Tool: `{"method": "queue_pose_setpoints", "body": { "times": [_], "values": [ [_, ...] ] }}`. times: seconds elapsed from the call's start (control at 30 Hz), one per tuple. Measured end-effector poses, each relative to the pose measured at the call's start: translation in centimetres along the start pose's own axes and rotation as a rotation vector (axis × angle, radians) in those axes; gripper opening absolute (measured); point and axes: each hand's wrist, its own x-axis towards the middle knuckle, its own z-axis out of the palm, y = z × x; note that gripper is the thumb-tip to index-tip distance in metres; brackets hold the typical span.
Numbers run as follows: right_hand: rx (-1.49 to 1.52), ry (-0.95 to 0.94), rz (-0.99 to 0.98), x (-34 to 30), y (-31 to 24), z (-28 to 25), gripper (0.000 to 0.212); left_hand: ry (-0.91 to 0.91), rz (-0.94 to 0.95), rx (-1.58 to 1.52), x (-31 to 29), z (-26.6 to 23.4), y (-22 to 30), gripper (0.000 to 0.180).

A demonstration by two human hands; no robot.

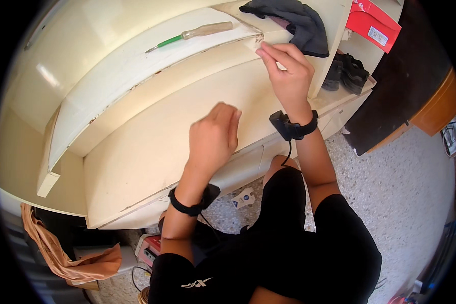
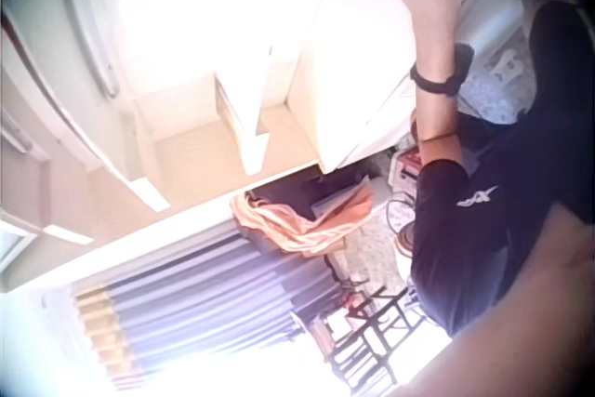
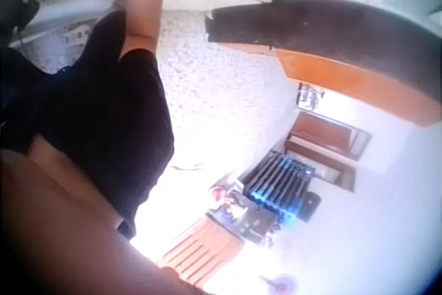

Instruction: The person applies small white adhesive strips to the edge of a white shelf using their hands while sitting on the floor.

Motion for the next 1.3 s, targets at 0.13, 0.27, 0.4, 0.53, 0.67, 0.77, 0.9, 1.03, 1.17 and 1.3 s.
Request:
{"method": "queue_pose_setpoints", "body": {
  "times": [0.13,0.27,0.4,0.53,0.67,0.77,0.9,1.03,1.17,1.3],
  "values": [
    [0.006,-0.068,-0.029,0.4,0.4,-0.2,0.017,-0.112,-0.163,-0.007,-4.5,1.7,-1.0,0.021],
    [-0.046,-0.043,-0.138,0.2,1.1,0.3,0.018,-0.024,-0.245,-0.034,-8.0,4.5,-2.9,0.021],
    [-0.086,-0.059,-0.244,-0.1,1.8,0.1,0.021,0.015,-0.3,-0.144,-8.1,4.7,-3.5,0.022],
    [-0.147,-0.095,-0.345,0.1,1.9,-0.3,0.022,-0.032,-0.338,-0.168,-8.3,4.5,-3.6,0.023],
    [-0.187,-0.152,-0.437,1.1,1.5,-0.6,0.021,-0.011,-0.346,-0.167,-8.6,4.4,-3.4,0.022],
    [-0.196,-0.211,-0.431,1.5,1.4,-1.0,0.021,0.031,-0.352,-0.214,-8.7,4.4,-3.4,0.019],
    [-0.251,-0.224,-0.485,1.9,1.0,-1.1,0.02,0.03,-0.387,-0.282,-8.6,4.2,-3.5,0.013],
    [-0.337,-0.212,-0.596,2.5,1.2,-1.0,0.021,0.056,-0.385,-0.302,-8.6,4.2,-3.5,0.014],
    [-0.347,-0.177,-0.605,1.9,2.7,-0.1,0.025,0.094,-0.454,-0.397,-8.6,4.5,-3.9,0.016],
    [-0.379,-0.164,-0.634,2.0,3.1,0.0,0.026,0.06,-0.503,-0.458,-8.5,4.1,-3.9,0.019]
  ]
}}
